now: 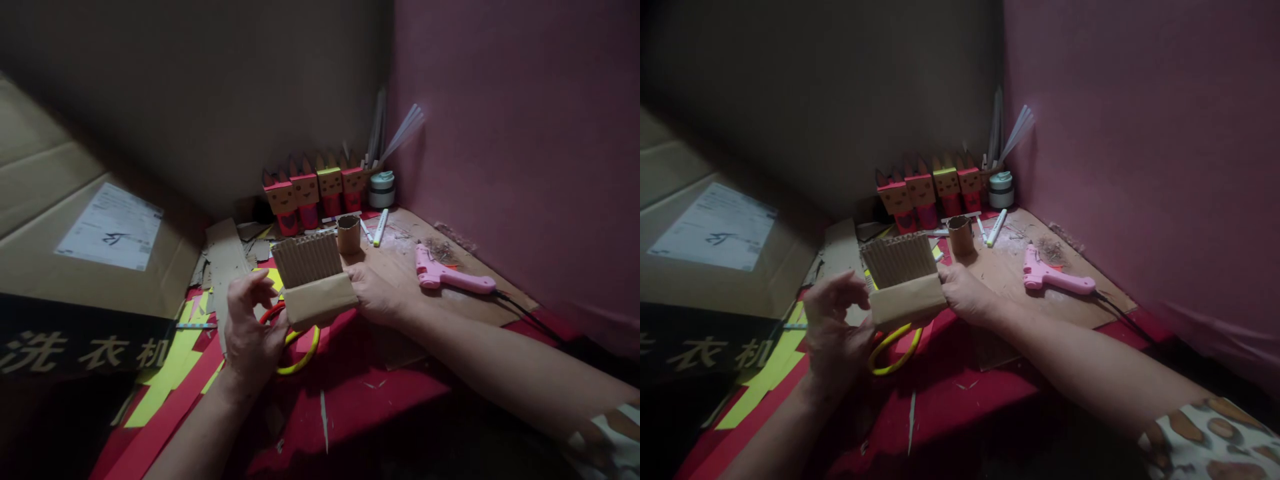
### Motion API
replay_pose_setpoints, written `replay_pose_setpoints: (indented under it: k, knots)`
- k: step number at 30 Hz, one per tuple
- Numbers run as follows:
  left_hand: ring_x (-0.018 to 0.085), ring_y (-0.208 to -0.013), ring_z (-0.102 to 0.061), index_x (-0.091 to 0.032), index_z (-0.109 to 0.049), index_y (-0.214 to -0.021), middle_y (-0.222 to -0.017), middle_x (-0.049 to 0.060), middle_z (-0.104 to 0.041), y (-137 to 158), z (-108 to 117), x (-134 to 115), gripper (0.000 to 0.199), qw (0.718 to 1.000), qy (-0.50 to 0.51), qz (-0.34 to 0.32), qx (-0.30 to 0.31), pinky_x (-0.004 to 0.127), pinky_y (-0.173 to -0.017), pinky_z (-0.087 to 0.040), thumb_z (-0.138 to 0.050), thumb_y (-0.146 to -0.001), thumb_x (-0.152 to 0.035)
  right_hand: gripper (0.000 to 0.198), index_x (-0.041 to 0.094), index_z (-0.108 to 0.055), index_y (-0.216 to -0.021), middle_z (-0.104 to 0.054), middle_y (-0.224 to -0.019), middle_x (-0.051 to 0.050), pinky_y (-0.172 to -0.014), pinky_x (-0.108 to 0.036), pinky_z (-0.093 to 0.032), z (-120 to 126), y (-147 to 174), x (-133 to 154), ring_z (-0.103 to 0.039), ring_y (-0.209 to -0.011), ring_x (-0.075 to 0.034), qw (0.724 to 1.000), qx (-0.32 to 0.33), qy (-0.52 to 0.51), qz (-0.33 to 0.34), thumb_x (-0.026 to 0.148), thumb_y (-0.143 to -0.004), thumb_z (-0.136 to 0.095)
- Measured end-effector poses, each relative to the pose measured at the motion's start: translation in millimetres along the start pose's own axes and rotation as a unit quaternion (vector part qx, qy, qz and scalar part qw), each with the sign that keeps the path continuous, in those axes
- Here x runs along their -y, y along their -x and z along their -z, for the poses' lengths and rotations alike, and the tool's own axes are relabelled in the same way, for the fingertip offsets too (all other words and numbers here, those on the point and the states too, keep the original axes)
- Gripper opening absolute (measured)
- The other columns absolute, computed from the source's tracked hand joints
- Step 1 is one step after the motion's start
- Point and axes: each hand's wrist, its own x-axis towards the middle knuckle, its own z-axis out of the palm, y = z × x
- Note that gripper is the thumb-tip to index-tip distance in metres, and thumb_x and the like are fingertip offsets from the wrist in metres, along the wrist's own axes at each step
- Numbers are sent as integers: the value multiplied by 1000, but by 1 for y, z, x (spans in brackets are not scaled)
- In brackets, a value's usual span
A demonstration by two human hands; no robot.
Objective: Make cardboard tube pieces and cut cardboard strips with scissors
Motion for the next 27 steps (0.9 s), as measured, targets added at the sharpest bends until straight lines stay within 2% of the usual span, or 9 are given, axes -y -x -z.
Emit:
replay_pose_setpoints:
  k: [3, 5, 8, 17, 19, 22, 23, 25, 27]
  knots:
    - [18, -91, -55, -24, -58, -114, -101, 6, -59, -3, 7, -6, 45, 979, -126, -162, 22, 33, -82, -47, -66, -74, -7, 26, 14, -71, -81, -67, -66, -2, -62, -30, -50, -1, -1, 1, -63, -65, -17, 1000, -1, -4, -7, 31, -63, -71]
    - [20, -96, -55, -24, -62, -111, -99, 6, -63, -4, 11, -11, 39, 965, -144, -210, 61, 35, -86, -46, -62, -77, -4, 28, 13, -71, -84, -68, -68, -2, -62, -30, -49, -1, -1, -1, -63, -69, -18, 1000, -15, -10, 11, 31, -63, -70]
    - [21, -96, -54, -22, -61, -114, -100, 6, -66, -3, 16, -15, 40, 960, -124, -231, 102, 35, -85, -46, -59, -78, -2, 29, 16, -70, -89, -68, -71, -2, -63, -30, -49, 0, -1, -3, -63, -74, -19, 999, -28, -34, 24, 31, -64, -69]
    - [20, -99, -53, -20, -59, -116, -106, 7, -65, 1, 14, -7, 37, 955, -75, -240, 157, 36, -87, -46, -60, -81, -7, 23, 20, -70, -85, -66, -63, 0, -62, -32, -50, 0, 0, -1, -63, -72, -21, 998, -39, -54, -18, 31, -64, -69]
    - [19, -100, -54, -21, -59, -114, -109, 7, -63, -5, 19, -9, 34, 966, -57, -200, 154, 35, -88, -46, -55, -83, -6, 25, 18, -69, -83, -66, -63, -1, -61, -32, -50, 4, -2, -3, -63, -70, -20, 997, -44, -56, -20, 29, -60, -71]
    - [17, -89, -57, -20, -57, -108, -106, 7, -60, -13, 34, -12, 22, 992, -65, -18, 106, 31, -79, -48, -51, -86, -16, 26, 17, -68, -81, -66, -61, 0, -61, -32, -51, 11, -4, -3, -64, -67, -20, 996, -50, -73, -14, 26, -56, -73]
    - [16, -81, -57, -20, -57, -104, -99, 6, -61, -13, 39, -12, 18, 988, -89, 39, 123, 29, -72, -48, -52, -87, -22, 26, 16, -68, -80, -65, -61, 0, -62, -32, -51, 13, -5, -3, -64, -66, -19, 995, -50, -80, -14, 26, -56, -73]
    - [15, -70, -56, -20, -59, -99, -86, 4, -62, -10, 45, -10, 21, 957, -136, 106, 234, 27, -63, -46, -54, -85, -35, 25, 16, -67, -80, -65, -59, 0, -62, -31, -51, 14, -6, -1, -64, -65, -18, 994, -47, -92, -17, 25, -57, -73]
    - [19, -74, -58, -20, -59, -100, -86, 5, -63, -2, 42, -7, 27, 911, -168, 111, 359, 29, -64, -46, -55, -82, -40, 25, 16, -67, -80, -64, -59, -1, -60, -30, -52, 15, -6, 0, -64, -64, -19, 994, -43, -96, -28, 25, -57, -73]
